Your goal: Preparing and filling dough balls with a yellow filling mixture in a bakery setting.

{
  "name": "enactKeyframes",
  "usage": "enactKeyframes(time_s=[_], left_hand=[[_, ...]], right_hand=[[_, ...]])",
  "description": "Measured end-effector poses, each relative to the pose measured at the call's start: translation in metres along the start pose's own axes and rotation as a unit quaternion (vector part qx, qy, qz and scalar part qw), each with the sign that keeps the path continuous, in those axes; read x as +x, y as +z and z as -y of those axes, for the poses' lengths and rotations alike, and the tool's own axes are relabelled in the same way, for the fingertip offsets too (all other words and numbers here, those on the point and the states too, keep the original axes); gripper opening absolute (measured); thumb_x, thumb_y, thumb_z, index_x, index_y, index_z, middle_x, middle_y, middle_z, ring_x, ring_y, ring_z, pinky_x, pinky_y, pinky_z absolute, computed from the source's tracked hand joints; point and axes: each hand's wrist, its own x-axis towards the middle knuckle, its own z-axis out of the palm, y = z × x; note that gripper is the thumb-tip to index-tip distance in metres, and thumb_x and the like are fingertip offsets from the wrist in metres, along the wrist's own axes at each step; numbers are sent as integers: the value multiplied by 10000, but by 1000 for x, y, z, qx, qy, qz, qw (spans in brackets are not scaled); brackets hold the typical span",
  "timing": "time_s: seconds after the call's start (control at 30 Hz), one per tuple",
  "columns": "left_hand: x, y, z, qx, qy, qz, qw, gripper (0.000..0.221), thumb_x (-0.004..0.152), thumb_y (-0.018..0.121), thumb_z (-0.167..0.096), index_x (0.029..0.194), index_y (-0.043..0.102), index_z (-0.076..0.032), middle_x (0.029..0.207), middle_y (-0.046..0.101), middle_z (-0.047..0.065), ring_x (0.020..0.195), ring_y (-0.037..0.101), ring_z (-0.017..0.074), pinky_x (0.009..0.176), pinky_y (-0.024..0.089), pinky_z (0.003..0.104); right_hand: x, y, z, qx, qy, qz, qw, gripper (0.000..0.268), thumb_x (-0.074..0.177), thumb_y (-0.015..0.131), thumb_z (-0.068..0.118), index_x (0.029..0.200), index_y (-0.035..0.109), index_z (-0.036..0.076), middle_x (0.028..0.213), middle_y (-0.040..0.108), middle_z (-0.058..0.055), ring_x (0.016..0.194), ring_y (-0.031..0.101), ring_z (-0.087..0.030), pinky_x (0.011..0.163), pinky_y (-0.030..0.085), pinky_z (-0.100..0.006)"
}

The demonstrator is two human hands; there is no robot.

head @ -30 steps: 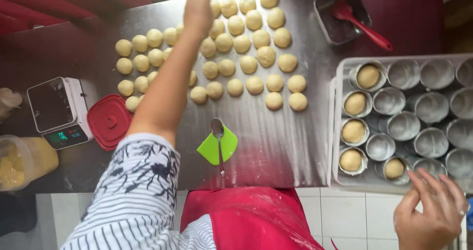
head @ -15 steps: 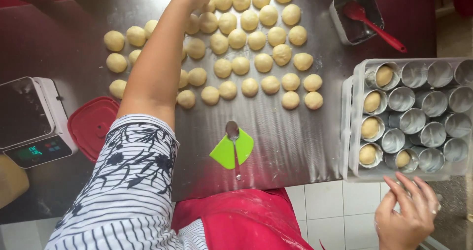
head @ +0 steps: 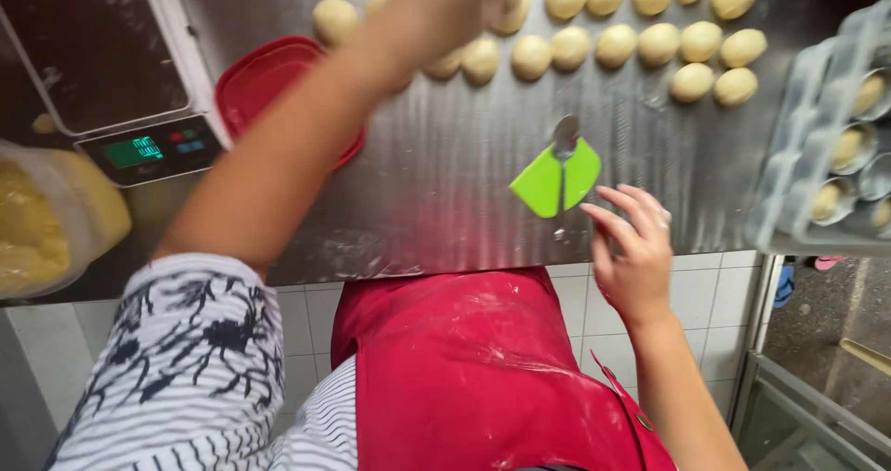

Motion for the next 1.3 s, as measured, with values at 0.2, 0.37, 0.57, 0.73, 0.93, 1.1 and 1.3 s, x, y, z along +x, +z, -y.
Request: enactKeyframes(time_s=[0.2, 0.37, 0.57, 0.73, 0.93, 1.1, 1.3], left_hand=[[-155, 26, -40, 165, 170, -33, 971, 730, 941, 616, 4, 1617, 407, -174, 936, 666, 55, 870, 667, 242, 758, 570, 374], [-258, 70, -17, 186, 228, -8, 956, 591, 984, 606, -122, 1552, 442, -123, 1340, 621, 86, 1243, 602, 239, 1068, 474, 458], [-305, 78, -5, 198, 126, 21, 972, 606, 1034, 611, -277, 1585, 420, -112, 1660, 436, 71, 1571, 366, 208, 1314, 91, 504], [-297, 90, 8, 203, 65, 62, 975, 725, 1024, 582, -413, 1613, 345, -62, 1677, 383, 108, 1581, 284, 212, 1300, 67, 494], [-316, 85, 2, 237, 41, 57, 969, 813, 1053, 500, -556, 1633, 283, -29, 1675, 373, 116, 1580, 255, 203, 1272, 26, 488], [-288, 88, 6, 174, 31, 43, 983, 839, 1071, 460, -598, 1646, 221, -36, 1685, 364, 109, 1592, 296, 219, 1323, 41, 452], [-262, 87, 20, 149, 14, 27, 988, 921, 1067, 437, -610, 1635, 80, 21, 1690, 342, 124, 1557, 357, 257, 1266, 64, 523]], right_hand=[[7, 62, 57, 56, -53, 57, 995, 307, 884, 703, -73, 1151, 719, 76, 1261, 676, -100, 1263, 602, -355, 1079, 474, -457], [-11, 99, 73, 34, -30, 52, 998, 425, 912, 632, -82, 1322, 648, 28, 1372, 638, -138, 1320, 586, -363, 1125, 462, -481], [-29, 129, 83, 28, -100, 148, 984, 542, 980, 658, 119, 1493, 519, 7, 1560, 496, -181, 1453, 467, -384, 1183, 403, -497], [-31, 162, 62, -4, -151, 198, 969, 612, 1011, 626, 273, 1537, 444, 18, 1625, 419, -158, 1511, 389, -338, 1225, 323, -519], [-35, 145, 59, -39, -132, 255, 957, 659, 1026, 559, 354, 1593, 378, 71, 1665, 354, -114, 1544, 310, -291, 1241, 211, -563], [-17, 150, 59, 57, -115, 239, 963, 668, 1066, 495, 401, 1624, 311, 84, 1691, 316, -113, 1579, 259, -321, 1263, 154, -588], [-5, 164, 51, -30, -88, 263, 960, 754, 1051, 465, 479, 1657, 242, 90, 1715, 274, -101, 1595, 235, -305, 1270, 78, -602]])
